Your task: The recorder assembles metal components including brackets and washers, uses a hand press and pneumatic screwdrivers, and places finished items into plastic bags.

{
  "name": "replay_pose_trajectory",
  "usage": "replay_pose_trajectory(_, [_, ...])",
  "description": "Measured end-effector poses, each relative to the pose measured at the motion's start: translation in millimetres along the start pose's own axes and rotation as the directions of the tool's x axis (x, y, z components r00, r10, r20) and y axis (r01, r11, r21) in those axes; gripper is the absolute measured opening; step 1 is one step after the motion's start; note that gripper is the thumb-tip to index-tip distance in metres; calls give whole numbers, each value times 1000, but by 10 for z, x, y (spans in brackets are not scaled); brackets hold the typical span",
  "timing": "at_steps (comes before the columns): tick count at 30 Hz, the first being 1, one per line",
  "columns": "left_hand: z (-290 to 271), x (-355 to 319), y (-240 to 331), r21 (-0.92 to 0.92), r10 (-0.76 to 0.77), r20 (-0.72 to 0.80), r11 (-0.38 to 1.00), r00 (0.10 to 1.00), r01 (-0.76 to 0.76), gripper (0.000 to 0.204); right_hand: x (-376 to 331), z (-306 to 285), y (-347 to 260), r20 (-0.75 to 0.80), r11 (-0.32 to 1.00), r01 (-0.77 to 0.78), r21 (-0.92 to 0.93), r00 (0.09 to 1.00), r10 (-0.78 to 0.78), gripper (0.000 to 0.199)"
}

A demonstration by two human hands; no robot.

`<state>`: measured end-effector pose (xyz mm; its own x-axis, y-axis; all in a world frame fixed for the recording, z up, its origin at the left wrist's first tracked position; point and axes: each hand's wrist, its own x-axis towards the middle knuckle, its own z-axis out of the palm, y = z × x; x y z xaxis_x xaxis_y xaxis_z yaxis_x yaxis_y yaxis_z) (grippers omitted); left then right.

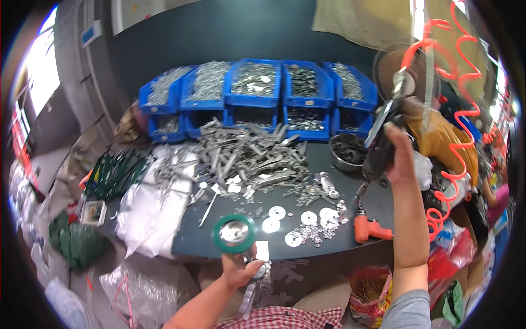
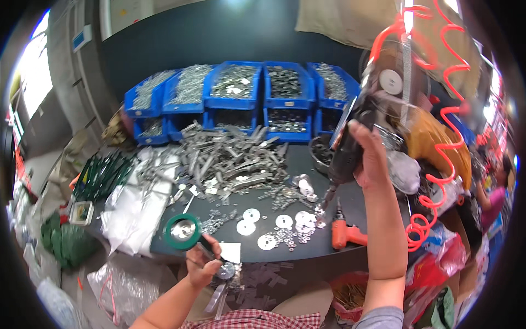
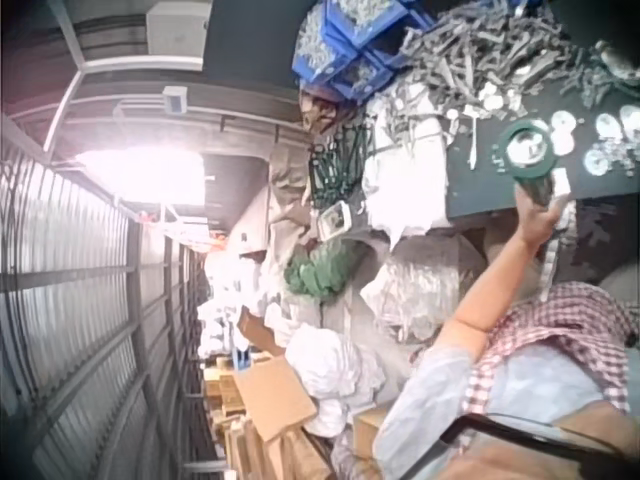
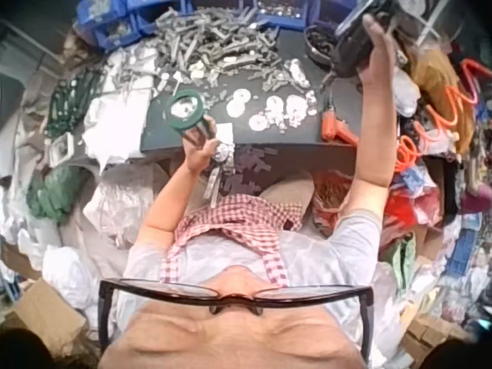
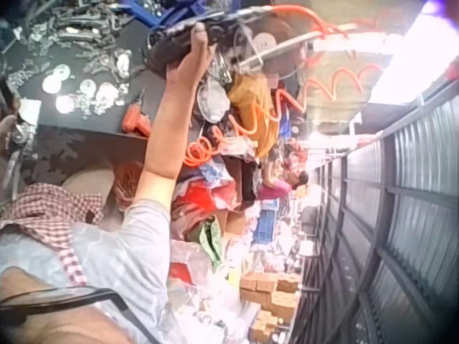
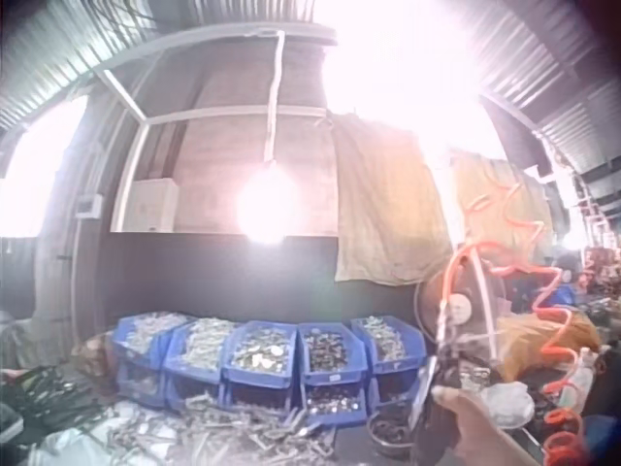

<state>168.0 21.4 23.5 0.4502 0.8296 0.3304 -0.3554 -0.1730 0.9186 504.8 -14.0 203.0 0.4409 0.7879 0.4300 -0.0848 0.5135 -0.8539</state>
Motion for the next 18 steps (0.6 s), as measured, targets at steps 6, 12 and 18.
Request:
replay_pose_trajectory(6, [-132,-67,-75,40,1,85,999,996,-4,50,-65,1964,-483,255,797,223,561,870,-423,48])
replay_pose_trajectory(12, [-81,-37,31,88,51,76,994,996,-58,45,-99,2459,-374,426,902,274,333,810,-403,43])
replay_pose_trajectory(18, [-91,-30,59,100,-15,55,995,998,10,45,-243,2551,-199,484,909,311,278,772,-412,57])
